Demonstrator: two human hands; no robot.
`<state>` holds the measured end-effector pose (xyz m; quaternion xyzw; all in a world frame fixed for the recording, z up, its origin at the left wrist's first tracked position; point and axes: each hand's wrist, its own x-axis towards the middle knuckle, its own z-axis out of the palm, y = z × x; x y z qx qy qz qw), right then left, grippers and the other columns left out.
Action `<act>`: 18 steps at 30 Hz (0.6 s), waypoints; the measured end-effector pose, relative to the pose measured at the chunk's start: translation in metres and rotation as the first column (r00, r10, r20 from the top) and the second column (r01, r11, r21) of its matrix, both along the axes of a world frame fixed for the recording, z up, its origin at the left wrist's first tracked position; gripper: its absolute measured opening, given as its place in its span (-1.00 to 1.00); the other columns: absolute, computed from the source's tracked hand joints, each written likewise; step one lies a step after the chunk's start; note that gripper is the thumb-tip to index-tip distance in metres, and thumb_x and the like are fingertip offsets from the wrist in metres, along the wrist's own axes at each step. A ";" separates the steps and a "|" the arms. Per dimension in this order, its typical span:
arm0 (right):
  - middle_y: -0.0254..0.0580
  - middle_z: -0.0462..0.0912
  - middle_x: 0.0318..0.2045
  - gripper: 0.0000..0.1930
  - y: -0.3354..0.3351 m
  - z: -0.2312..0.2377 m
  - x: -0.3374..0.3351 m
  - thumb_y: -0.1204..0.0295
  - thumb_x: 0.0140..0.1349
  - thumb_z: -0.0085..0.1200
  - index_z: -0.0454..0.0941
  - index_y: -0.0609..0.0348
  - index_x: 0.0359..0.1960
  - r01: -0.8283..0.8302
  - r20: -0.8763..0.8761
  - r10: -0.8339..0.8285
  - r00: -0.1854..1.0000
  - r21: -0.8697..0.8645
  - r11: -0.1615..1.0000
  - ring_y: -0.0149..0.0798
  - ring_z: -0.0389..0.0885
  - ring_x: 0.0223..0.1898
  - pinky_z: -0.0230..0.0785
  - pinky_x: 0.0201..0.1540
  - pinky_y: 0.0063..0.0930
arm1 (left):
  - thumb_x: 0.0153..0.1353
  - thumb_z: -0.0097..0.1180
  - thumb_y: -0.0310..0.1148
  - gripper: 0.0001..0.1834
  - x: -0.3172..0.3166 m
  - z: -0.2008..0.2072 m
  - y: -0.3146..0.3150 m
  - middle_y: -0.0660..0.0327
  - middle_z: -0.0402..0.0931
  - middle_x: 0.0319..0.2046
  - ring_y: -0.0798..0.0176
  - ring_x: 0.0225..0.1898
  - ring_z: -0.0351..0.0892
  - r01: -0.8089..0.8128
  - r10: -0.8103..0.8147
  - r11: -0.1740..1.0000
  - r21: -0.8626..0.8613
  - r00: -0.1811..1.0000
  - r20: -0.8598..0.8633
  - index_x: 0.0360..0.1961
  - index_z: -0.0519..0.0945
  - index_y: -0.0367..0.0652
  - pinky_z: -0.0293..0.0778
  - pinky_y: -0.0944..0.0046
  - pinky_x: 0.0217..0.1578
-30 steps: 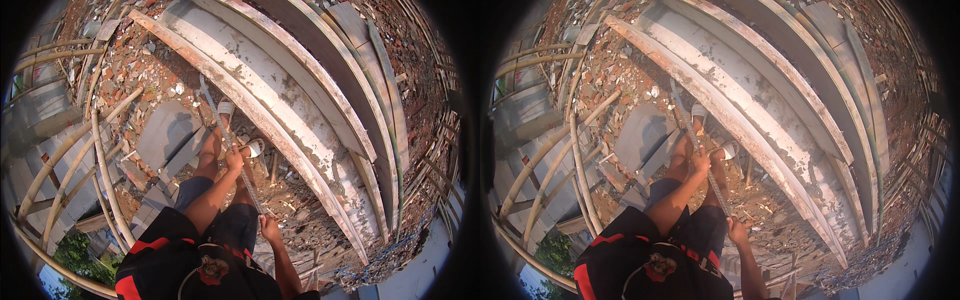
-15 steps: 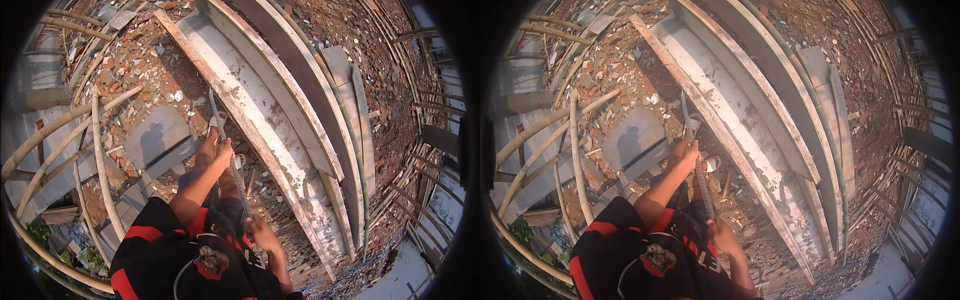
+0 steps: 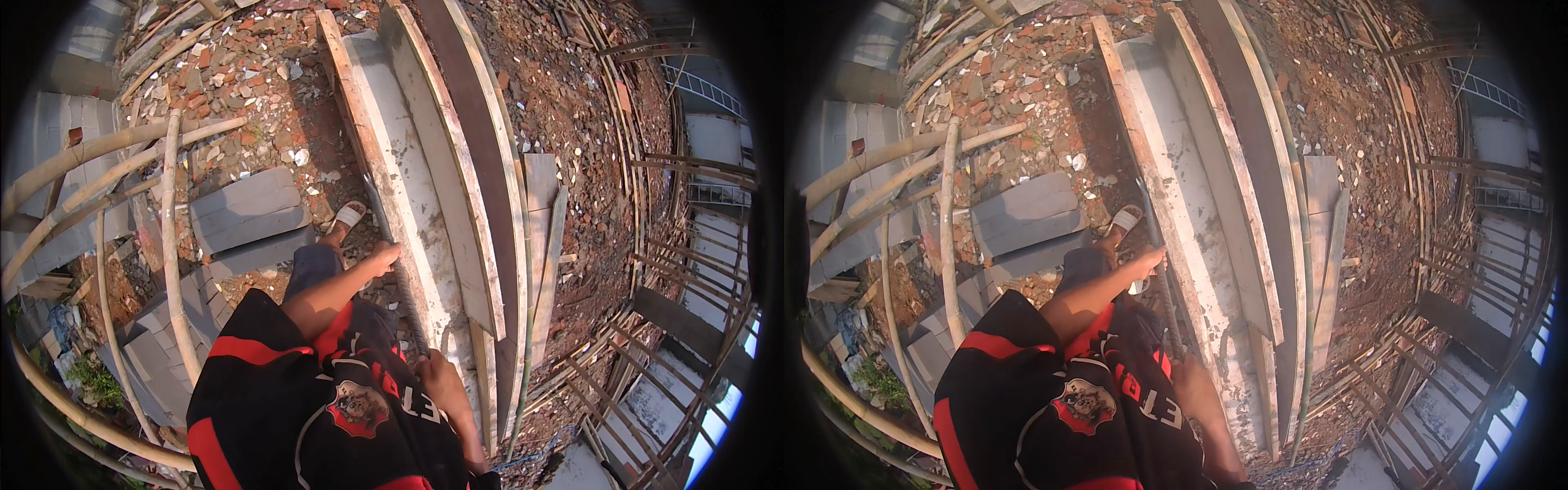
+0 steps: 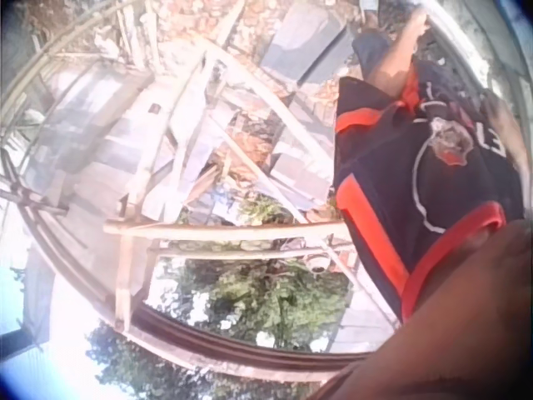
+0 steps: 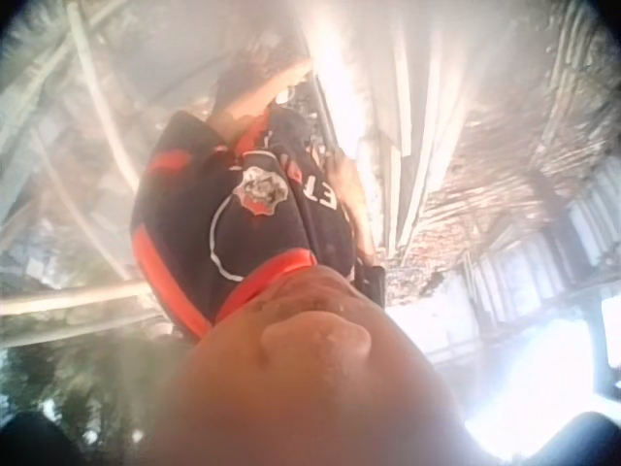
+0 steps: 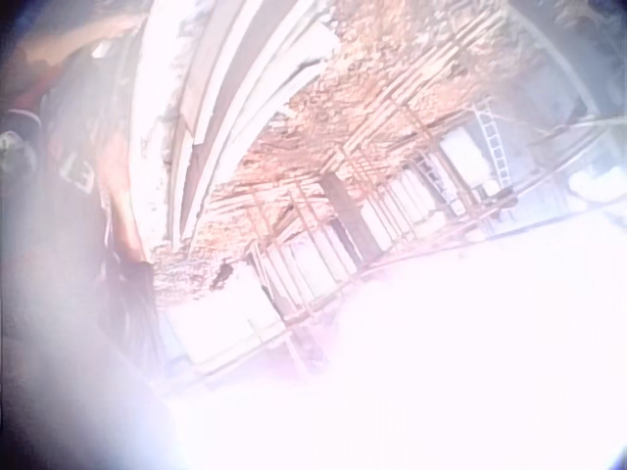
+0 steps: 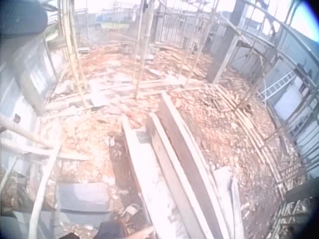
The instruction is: The person uses a long metal bar to pry and pull rebar rods from a concrete structure at a construction site. They repeatedly insert the bar under the rebar, lever it upward, and pull the rods free, then pass them to a coworker.
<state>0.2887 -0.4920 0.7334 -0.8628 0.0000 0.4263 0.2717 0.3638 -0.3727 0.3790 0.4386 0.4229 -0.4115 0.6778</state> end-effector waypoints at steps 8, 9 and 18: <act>0.20 0.55 -0.52 -0.79 -0.013 0.055 0.033 0.36 0.33 -0.15 0.37 0.27 -0.19 -0.036 -0.093 0.024 0.995 -0.132 0.991 0.24 0.55 -0.41 0.31 -0.36 0.05 | 0.34 -0.07 -0.18 -0.70 0.032 0.076 0.008 0.18 0.42 -0.20 0.20 -0.26 0.52 0.163 -0.175 0.982 -0.091 0.975 -0.137 -0.08 0.41 -0.19 0.54 0.06 -0.29; 0.21 0.56 -0.51 -0.79 -0.014 0.062 0.034 0.36 0.32 -0.14 0.37 0.26 -0.17 -0.001 -0.127 -0.026 0.992 -0.202 0.979 0.24 0.56 -0.40 0.30 -0.35 0.08 | 0.34 -0.05 -0.18 -0.62 0.043 0.099 0.014 0.15 0.42 -0.10 0.19 -0.22 0.54 0.197 -0.212 0.974 -0.110 0.967 -0.145 0.05 0.38 -0.20 0.58 0.04 -0.25; 0.29 0.56 -0.60 -0.71 -0.027 0.015 -0.012 0.22 0.24 0.00 0.42 0.24 -0.29 0.142 0.068 -0.126 0.990 -0.536 0.832 0.31 0.57 -0.49 0.40 -0.41 0.12 | 0.39 -0.12 -0.13 -0.64 0.070 0.067 -0.023 0.01 0.42 -0.09 0.01 -0.12 0.57 0.210 -0.294 0.841 -0.498 0.951 -0.097 -0.05 0.33 -0.24 0.55 -0.03 -0.06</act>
